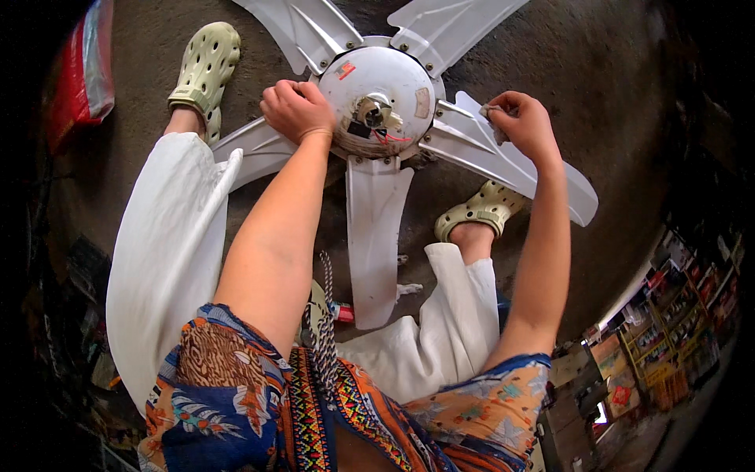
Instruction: The person sits on the floor and cleans a disassembled ceiling fan with a rag. They wipe the dust from the central motor housing and each of the five white blades, using their hands to reach different sections of the assembly.
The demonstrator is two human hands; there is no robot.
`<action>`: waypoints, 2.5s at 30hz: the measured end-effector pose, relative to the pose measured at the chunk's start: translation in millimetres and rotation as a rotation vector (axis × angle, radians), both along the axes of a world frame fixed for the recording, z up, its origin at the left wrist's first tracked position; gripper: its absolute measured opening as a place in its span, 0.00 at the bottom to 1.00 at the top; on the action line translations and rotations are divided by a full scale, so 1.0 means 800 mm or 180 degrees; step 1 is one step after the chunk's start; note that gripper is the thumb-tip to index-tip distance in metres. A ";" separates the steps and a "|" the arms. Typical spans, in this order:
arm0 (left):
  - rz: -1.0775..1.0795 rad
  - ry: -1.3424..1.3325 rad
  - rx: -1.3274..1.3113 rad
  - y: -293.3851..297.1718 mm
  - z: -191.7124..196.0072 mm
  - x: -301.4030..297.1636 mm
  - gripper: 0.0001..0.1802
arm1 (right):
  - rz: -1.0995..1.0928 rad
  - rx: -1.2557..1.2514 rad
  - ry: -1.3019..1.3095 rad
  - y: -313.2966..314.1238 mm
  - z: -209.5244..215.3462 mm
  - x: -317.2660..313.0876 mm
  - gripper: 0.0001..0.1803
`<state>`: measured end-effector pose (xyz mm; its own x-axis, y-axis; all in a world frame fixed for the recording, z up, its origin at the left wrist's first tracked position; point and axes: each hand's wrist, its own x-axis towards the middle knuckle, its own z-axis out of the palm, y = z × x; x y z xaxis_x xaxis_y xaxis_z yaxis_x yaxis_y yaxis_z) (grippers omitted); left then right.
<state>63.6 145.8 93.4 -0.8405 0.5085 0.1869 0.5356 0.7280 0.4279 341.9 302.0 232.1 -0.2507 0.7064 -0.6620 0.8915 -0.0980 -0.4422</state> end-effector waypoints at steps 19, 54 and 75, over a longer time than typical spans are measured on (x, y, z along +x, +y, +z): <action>0.0018 -0.0058 -0.0047 -0.003 -0.005 -0.001 0.08 | 0.1034 0.2509 0.0798 -0.089 -0.079 -0.039 0.10; 0.0042 -0.0063 0.0014 0.000 -0.005 0.000 0.09 | 0.0607 0.1900 0.0255 -0.085 -0.082 -0.024 0.11; 0.0008 -0.0022 0.0009 -0.003 -0.008 -0.003 0.09 | 0.1524 0.2276 0.0356 -0.055 -0.069 -0.061 0.09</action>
